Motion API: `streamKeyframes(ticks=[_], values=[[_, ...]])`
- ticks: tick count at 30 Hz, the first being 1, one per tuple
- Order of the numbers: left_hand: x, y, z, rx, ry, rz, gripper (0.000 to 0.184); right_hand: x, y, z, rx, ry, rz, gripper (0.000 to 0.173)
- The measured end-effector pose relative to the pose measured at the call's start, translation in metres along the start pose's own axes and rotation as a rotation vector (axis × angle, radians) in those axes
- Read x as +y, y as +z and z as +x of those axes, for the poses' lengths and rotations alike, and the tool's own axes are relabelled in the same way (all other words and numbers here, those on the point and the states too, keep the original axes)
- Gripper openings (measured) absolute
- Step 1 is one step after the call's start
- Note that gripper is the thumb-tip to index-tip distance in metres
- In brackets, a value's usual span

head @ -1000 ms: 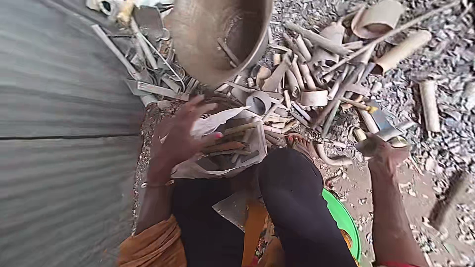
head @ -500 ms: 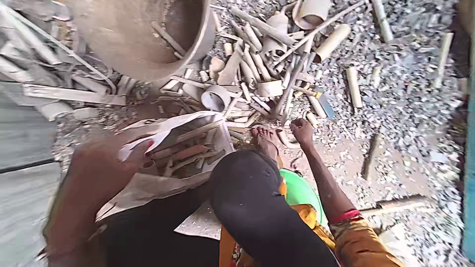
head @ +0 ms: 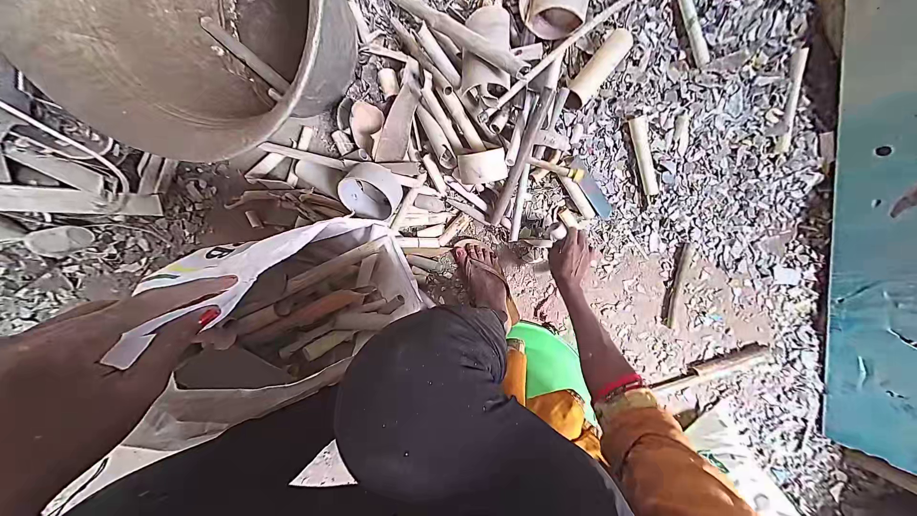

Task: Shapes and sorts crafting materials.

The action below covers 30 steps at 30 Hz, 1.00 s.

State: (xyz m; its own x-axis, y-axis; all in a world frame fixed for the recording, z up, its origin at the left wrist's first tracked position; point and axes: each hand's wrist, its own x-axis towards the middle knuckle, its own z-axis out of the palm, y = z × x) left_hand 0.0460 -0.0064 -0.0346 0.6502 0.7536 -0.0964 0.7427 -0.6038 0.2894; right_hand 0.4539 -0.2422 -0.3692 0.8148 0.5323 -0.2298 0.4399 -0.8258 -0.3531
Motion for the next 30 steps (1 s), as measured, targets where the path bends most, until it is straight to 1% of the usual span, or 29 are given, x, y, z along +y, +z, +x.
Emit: streamKeyframes(ticks=[2,4,5,6,8,9,11,12,14,15,16,18,21,23,24,25,26,27,29,30], values=[[-0.001,0.001,0.001,-0.009,0.001,0.004,0.034,0.007,0.000,0.026,-0.059,0.103,-0.003,0.050],[-0.002,0.001,-0.001,-0.020,-0.018,0.023,0.035,0.013,0.004,0.042,-0.132,0.145,-0.040,0.063],[-0.003,0.001,-0.001,-0.024,-0.030,0.039,0.037,0.014,0.004,0.047,-0.143,0.139,-0.044,0.063],[-0.004,0.000,-0.002,-0.023,-0.040,0.041,0.038,0.011,0.001,0.048,-0.141,0.090,-0.036,0.058],[-0.002,-0.001,-0.002,-0.022,-0.051,0.039,0.039,-0.001,-0.008,0.040,-0.156,-0.108,0.010,0.043],[-0.001,-0.001,-0.001,-0.021,-0.044,0.043,0.038,-0.010,-0.012,0.033,-0.199,-0.222,0.038,0.038],[-0.004,0.001,-0.002,-0.018,-0.024,0.044,0.039,-0.023,-0.008,0.016,-0.292,-0.369,-0.017,0.037],[-0.003,0.002,-0.002,-0.032,-0.017,0.046,0.038,-0.025,0.000,0.007,-0.336,-0.376,-0.080,0.041],[-0.001,0.002,0.000,-0.045,-0.002,0.043,0.037,-0.022,0.017,-0.001,-0.404,-0.307,-0.203,0.053],[-0.002,0.002,0.000,-0.042,0.000,0.049,0.037,-0.021,0.023,-0.002,-0.408,-0.287,-0.221,0.053],[-0.005,0.001,-0.001,-0.038,-0.002,0.048,0.037,-0.021,0.024,-0.002,-0.395,-0.279,-0.216,0.049],[-0.006,0.001,-0.002,-0.033,-0.011,0.025,0.038,-0.020,0.009,0.000,-0.332,-0.246,-0.127,0.043],[-0.007,0.002,-0.003,-0.020,-0.012,0.009,0.039,-0.016,-0.026,0.016,-0.084,-0.171,0.038,0.044],[-0.007,0.004,-0.004,-0.035,-0.001,0.011,0.038,-0.009,-0.043,0.036,0.072,-0.118,0.031,0.037],[-0.006,0.005,-0.004,-0.041,0.008,0.008,0.037,-0.005,-0.049,0.049,0.089,-0.076,0.020,0.038],[-0.004,0.005,-0.004,-0.049,0.007,0.000,0.036,-0.001,-0.052,0.063,0.092,-0.045,0.024,0.044],[-0.001,0.005,-0.003,-0.056,0.002,-0.021,0.034,0.003,-0.051,0.077,0.085,-0.035,0.034,0.057],[0.001,0.005,-0.002,-0.057,0.005,-0.049,0.032,0.005,-0.049,0.089,0.066,-0.037,0.039,0.073],[-0.004,0.008,-0.002,-0.042,0.017,-0.061,0.032,0.002,-0.039,0.110,-0.007,-0.044,0.006,0.104],[-0.008,0.008,-0.002,-0.039,0.021,-0.057,0.033,0.000,-0.032,0.119,-0.039,-0.049,-0.018,0.110]])
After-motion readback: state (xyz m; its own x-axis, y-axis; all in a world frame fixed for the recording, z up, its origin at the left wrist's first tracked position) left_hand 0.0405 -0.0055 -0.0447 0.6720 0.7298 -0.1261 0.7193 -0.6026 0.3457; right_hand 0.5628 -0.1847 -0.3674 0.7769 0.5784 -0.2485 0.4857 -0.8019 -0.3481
